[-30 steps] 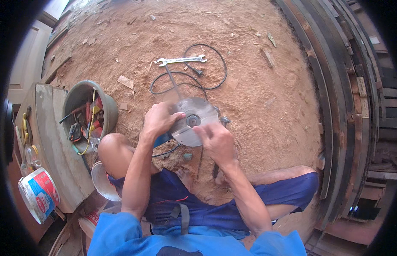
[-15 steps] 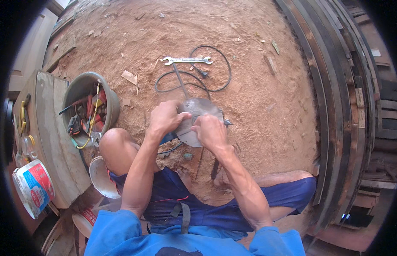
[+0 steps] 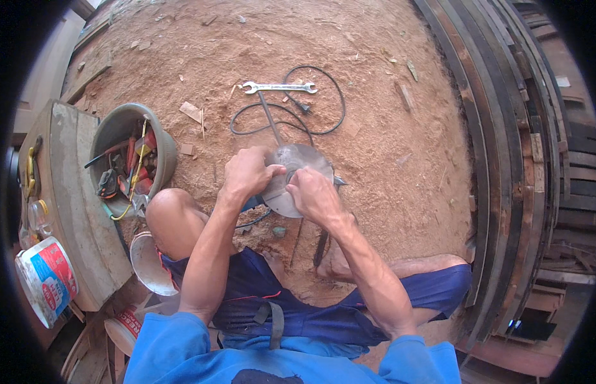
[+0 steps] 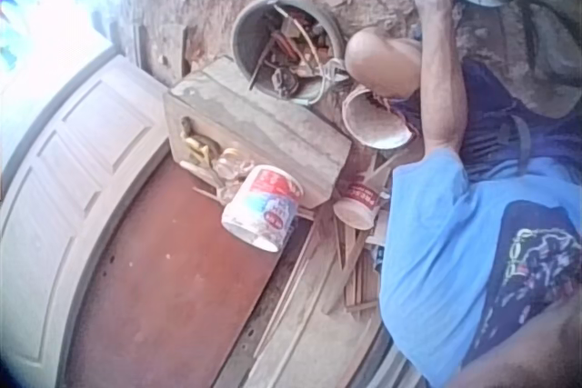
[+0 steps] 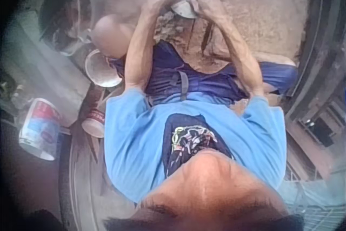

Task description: The person sits on the ground and repairs a blue electric tool. They use a hammer to tap a metal component, then remove a circular blade and replace it with a new one. They secure the blade using a screwdriver and a wrench, tightening the assembly.

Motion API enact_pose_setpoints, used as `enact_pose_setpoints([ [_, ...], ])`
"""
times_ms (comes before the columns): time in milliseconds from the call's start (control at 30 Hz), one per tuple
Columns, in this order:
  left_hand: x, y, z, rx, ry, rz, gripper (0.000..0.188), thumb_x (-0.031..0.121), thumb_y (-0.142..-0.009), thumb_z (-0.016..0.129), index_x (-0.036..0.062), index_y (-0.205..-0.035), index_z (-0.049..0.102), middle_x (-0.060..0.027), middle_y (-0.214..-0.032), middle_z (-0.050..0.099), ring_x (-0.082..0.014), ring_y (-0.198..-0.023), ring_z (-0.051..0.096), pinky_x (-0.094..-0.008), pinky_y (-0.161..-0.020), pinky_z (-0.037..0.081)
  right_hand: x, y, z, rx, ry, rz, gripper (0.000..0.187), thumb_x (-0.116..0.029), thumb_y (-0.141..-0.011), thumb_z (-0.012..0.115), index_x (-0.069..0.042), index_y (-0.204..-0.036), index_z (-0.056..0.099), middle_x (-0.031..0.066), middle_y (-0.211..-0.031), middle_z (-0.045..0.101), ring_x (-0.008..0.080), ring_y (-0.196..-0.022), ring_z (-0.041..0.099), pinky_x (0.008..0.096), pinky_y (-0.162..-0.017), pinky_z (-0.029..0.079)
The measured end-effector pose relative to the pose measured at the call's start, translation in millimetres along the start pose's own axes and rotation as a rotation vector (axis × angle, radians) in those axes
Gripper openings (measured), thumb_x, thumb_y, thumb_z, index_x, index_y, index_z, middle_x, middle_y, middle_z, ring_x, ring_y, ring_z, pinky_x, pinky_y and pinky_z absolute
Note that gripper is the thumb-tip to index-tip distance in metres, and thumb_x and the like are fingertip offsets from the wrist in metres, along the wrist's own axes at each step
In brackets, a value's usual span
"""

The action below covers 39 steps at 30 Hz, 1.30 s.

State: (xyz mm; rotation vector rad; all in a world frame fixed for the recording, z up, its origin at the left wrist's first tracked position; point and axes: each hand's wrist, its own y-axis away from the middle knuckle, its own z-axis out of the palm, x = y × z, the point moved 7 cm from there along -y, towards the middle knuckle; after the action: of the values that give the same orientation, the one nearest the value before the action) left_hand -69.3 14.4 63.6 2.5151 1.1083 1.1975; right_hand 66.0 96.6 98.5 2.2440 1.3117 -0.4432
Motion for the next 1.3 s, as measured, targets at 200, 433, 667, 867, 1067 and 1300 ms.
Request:
enact_pose_setpoints([
  [200, 0, -1, 2, 0.011, 0.009, -0.001, 0.049, 0.051, -0.082, 0.080, 0.0069, -0.103, 0.075, -0.0203, -0.102, 0.074, -0.0398, -0.101, 0.071, -0.0502, -0.086, 0.055, 5, 21, -4, -0.016, -0.214, -0.098, 0.019, -0.016, -0.097, 0.069, 0.000, -0.103, 0.062, 0.0188, -0.097, 0.068, 0.0333, -0.091, 0.069, 0.0433, -0.082, 0.055],
  [433, 3, -2, 0, -0.009, -0.012, -0.004, 0.046, 0.047, -0.082, 0.080, 0.0069, -0.104, 0.075, -0.0198, -0.102, 0.075, -0.0388, -0.100, 0.071, -0.0488, -0.086, 0.055, 115, 30, -58, 0.773, -0.897, 0.176, 0.025, -0.017, -0.100, 0.067, -0.002, -0.119, 0.061, 0.0124, -0.113, 0.072, 0.0260, -0.102, 0.070, 0.0394, -0.090, 0.057],
  [667, 1, -1, -3, -0.017, 0.005, -0.032, 0.048, 0.048, -0.081, 0.080, 0.0085, -0.107, 0.076, -0.0182, -0.106, 0.075, -0.0343, -0.103, 0.072, -0.0459, -0.088, 0.055, 128, 18, 1, 0.246, -0.924, 0.414, 0.033, -0.023, -0.098, 0.071, 0.001, -0.120, 0.072, 0.0117, -0.105, 0.077, 0.0171, -0.098, 0.070, 0.0319, -0.090, 0.055],
  [867, 1, -4, -2, -0.031, -0.012, -0.018, 0.048, 0.048, -0.081, 0.081, 0.0080, -0.107, 0.075, -0.0181, -0.105, 0.075, -0.0337, -0.102, 0.072, -0.0459, -0.088, 0.055, 121, 22, -18, 0.249, -0.613, 0.387, 0.032, -0.028, -0.094, 0.074, 0.002, -0.107, 0.077, 0.0121, -0.096, 0.078, 0.0177, -0.088, 0.071, 0.0333, -0.080, 0.056],
  [1067, 5, 0, -3, -0.032, -0.026, -0.030, 0.049, 0.047, -0.082, 0.080, 0.0067, -0.108, 0.074, -0.0184, -0.106, 0.075, -0.0348, -0.103, 0.071, -0.0469, -0.088, 0.054, 123, 8, -30, 0.044, -0.447, 0.482, 0.035, -0.030, -0.090, 0.074, 0.002, -0.102, 0.077, 0.0152, -0.091, 0.077, 0.0204, -0.085, 0.073, 0.0352, -0.080, 0.057],
  [1300, 5, 1, -4, -0.029, -0.045, -0.039, 0.048, 0.047, -0.083, 0.079, 0.0048, -0.106, 0.073, -0.0189, -0.105, 0.075, -0.0367, -0.103, 0.071, -0.0481, -0.088, 0.054, 127, 0, -29, -0.092, -0.416, 0.442, 0.038, -0.033, -0.092, 0.072, 0.003, -0.102, 0.076, 0.0125, -0.090, 0.075, 0.0190, -0.085, 0.069, 0.0350, -0.078, 0.055],
])
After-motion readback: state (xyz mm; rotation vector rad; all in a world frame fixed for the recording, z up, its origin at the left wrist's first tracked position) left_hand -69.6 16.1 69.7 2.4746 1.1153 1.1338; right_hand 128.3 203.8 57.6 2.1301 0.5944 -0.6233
